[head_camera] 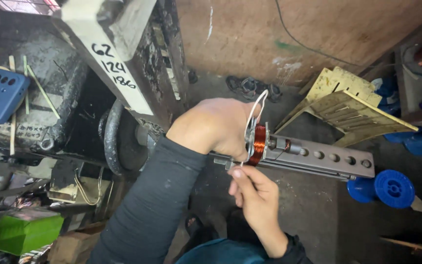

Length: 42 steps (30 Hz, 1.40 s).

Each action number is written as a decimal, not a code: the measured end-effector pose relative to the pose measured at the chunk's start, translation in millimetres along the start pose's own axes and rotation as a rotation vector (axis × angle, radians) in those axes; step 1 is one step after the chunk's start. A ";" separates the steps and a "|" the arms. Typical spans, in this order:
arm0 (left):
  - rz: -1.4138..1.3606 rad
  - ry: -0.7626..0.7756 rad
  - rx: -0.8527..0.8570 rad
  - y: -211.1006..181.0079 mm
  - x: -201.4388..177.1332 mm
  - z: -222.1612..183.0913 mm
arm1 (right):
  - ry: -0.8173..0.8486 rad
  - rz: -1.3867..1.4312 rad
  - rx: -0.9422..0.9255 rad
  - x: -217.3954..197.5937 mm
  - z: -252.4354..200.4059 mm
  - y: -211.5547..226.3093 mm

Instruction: Winding copper wire onto a motor stator using a manual winding machine and securing the ends

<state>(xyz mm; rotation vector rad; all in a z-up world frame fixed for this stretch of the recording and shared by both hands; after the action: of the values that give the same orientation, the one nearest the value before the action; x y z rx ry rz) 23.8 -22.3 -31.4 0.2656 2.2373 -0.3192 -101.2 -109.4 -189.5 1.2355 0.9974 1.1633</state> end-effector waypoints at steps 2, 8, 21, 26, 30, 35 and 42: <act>-0.001 0.003 -0.004 1.0 1.6 0.0 | -0.032 0.023 0.037 -5.0 -0.9 -4.6; -0.050 -0.027 0.025 0.8 2.0 -9.1 | -0.003 0.060 -0.022 -0.3 -0.4 -2.8; -0.039 -0.098 0.020 6.7 3.0 3.1 | 0.429 -0.895 -0.661 -16.0 100.7 183.4; -0.056 -0.090 -0.051 5.7 -3.5 -4.6 | 0.791 -0.839 -0.798 -11.6 129.8 199.7; -0.090 -0.082 -0.032 7.9 -1.9 -1.6 | 0.941 -0.836 -0.571 -23.8 128.9 200.5; -0.076 -0.064 -0.033 8.6 -1.6 -0.5 | 0.970 -1.568 -0.523 -16.1 135.6 176.0; -0.062 -0.056 -0.056 9.2 -0.6 1.2 | 1.098 -1.492 -0.494 5.5 137.6 175.6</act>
<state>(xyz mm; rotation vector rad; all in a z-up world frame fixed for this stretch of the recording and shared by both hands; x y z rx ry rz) 27.8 -14.0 -32.9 0.1562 2.1989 -0.2930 16.5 -131.9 -1.3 -0.7492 1.7349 0.6272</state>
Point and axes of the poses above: each hand's wrist, its own z-axis towards the middle knuckle, its own x-axis out of the palm, y = z × x, the point moved 5 cm from there along z, towards the middle knuckle, and after that the axes turned 9 degrees about -x, right-handed, at the moved point
